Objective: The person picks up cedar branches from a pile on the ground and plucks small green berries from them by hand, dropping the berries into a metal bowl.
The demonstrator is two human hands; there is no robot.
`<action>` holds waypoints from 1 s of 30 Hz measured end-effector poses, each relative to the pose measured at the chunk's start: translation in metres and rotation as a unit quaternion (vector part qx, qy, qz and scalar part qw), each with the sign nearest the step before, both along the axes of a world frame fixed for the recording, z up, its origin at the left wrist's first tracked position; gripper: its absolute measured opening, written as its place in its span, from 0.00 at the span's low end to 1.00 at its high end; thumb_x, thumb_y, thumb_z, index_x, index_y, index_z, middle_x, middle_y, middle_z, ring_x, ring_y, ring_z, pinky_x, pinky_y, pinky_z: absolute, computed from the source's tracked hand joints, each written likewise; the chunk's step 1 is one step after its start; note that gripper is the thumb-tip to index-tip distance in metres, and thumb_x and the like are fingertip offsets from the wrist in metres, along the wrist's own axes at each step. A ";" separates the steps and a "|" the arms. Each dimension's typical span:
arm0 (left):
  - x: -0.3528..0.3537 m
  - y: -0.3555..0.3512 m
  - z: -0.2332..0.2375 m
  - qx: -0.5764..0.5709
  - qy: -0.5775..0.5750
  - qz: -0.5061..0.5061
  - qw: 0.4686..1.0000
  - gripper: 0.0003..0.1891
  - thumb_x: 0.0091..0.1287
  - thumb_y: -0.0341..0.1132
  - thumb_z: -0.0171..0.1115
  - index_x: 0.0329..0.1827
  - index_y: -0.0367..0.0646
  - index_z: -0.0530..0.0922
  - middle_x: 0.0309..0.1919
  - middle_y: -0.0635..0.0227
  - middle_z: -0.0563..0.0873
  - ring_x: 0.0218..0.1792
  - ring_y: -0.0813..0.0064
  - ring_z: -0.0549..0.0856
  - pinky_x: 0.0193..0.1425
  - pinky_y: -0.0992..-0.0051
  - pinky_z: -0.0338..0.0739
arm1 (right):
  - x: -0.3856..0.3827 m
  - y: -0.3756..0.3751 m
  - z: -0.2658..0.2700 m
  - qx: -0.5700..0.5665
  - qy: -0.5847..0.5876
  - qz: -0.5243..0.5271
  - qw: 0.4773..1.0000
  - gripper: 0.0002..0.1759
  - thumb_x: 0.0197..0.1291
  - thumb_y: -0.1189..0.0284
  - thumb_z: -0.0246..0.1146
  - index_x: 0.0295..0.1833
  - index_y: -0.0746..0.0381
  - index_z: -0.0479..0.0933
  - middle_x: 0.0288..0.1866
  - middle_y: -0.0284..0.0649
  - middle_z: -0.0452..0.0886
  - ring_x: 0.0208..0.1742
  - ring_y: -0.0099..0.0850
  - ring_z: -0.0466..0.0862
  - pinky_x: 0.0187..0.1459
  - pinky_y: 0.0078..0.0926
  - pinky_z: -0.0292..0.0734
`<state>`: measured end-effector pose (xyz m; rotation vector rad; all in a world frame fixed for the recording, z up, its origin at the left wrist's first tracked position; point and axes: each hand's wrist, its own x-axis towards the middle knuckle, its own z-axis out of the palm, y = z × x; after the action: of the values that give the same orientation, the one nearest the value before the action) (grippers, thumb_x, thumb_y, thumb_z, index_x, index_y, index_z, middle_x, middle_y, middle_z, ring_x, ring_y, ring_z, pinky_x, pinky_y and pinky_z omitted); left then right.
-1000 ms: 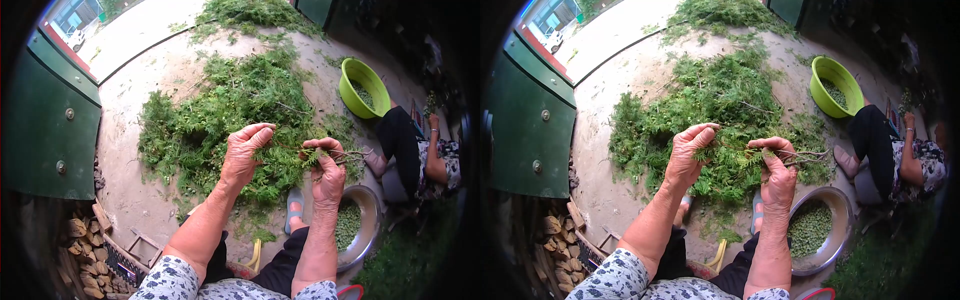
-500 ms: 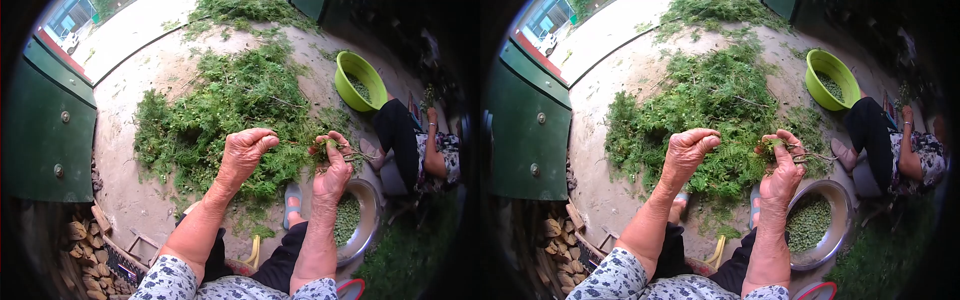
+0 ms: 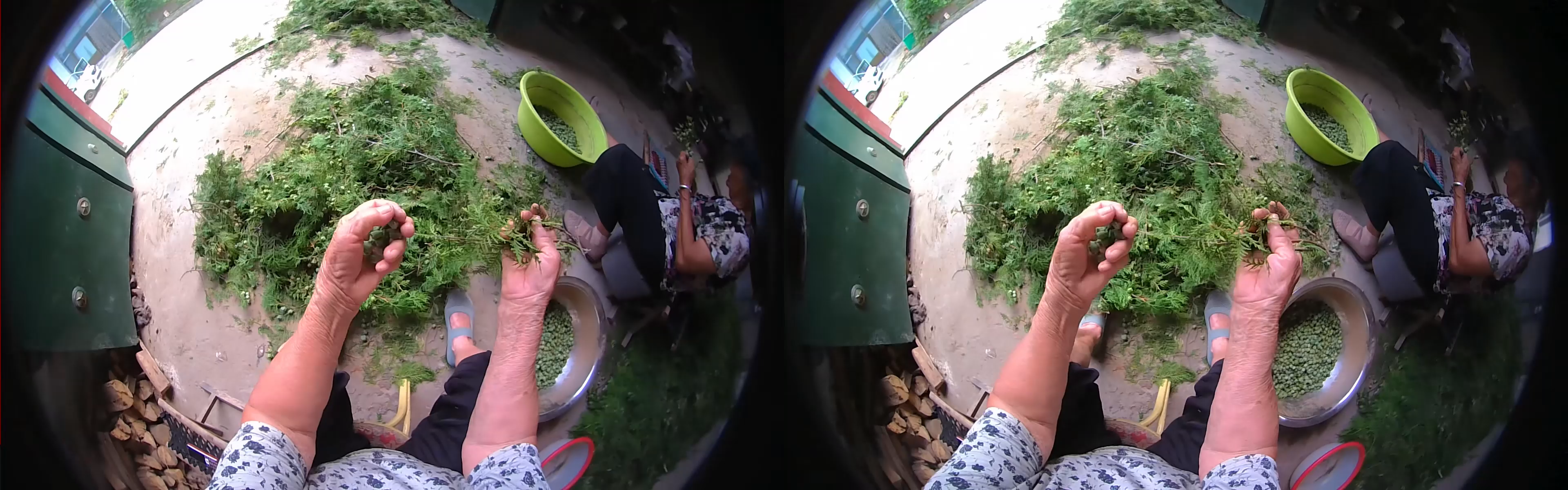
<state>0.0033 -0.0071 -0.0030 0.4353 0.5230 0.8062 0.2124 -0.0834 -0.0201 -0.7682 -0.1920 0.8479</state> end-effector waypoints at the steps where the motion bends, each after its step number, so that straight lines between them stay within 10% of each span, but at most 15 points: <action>1: 0.000 0.001 -0.004 -0.001 0.000 0.002 1.000 0.06 0.62 0.32 0.56 0.36 0.39 0.72 0.30 0.61 0.77 0.18 0.82 0.71 0.13 0.88 0.61 | -0.003 0.002 0.000 0.006 0.024 0.002 1.000 0.10 0.63 0.77 0.51 0.48 0.64 0.72 0.36 0.39 0.79 0.36 0.27 0.79 0.36 0.26 0.79; 20: 0.023 -0.017 0.005 0.129 0.200 -0.018 0.971 0.10 0.59 0.33 0.62 0.40 0.37 0.79 0.17 0.77 0.74 0.13 0.93 0.63 0.13 0.88 0.52 | -0.045 0.011 0.011 -0.114 0.040 0.027 0.992 0.06 0.63 0.75 0.52 0.45 0.62 0.72 0.38 0.40 0.80 0.37 0.28 0.79 0.35 0.29 0.79; 23: 0.024 -0.015 0.004 0.136 0.204 -0.018 0.969 0.10 0.59 0.30 0.61 0.21 0.41 0.72 0.13 0.78 0.70 0.11 0.90 0.62 0.12 0.85 0.49 | -0.042 0.011 0.004 -0.110 0.069 0.023 0.991 0.06 0.63 0.76 0.52 0.44 0.62 0.72 0.38 0.41 0.80 0.36 0.28 0.79 0.35 0.30 0.79; 27: 0.027 -0.018 -0.006 0.139 0.160 -0.043 0.976 0.07 0.56 0.30 0.59 0.22 0.40 0.74 0.13 0.74 0.71 0.10 0.88 0.62 0.12 0.84 0.50 | -0.031 0.010 -0.007 -0.092 0.158 0.017 0.983 0.06 0.63 0.77 0.53 0.44 0.64 0.71 0.37 0.43 0.80 0.35 0.31 0.79 0.37 0.33 0.79; 29: 0.035 -0.016 -0.025 0.440 0.134 0.118 0.880 0.07 0.55 0.32 0.58 0.23 0.39 0.74 0.14 0.72 0.72 0.10 0.86 0.63 0.12 0.85 0.51 | -0.029 0.009 -0.002 -0.092 0.171 0.001 0.981 0.06 0.62 0.78 0.53 0.44 0.65 0.71 0.38 0.43 0.79 0.35 0.33 0.79 0.37 0.33 0.79; 30: 0.019 -0.016 -0.003 0.221 0.170 -0.012 0.960 0.08 0.55 0.33 0.57 0.24 0.38 0.75 0.15 0.71 0.72 0.10 0.85 0.64 0.11 0.85 0.54 | -0.018 0.007 -0.005 -0.085 0.185 -0.019 0.979 0.06 0.61 0.78 0.53 0.43 0.64 0.72 0.39 0.44 0.79 0.35 0.34 0.79 0.37 0.34 0.79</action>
<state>0.0226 -0.0227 -0.0060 1.0044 0.6552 0.8288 0.1948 -0.0768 -0.0252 -0.7572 0.2276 0.9635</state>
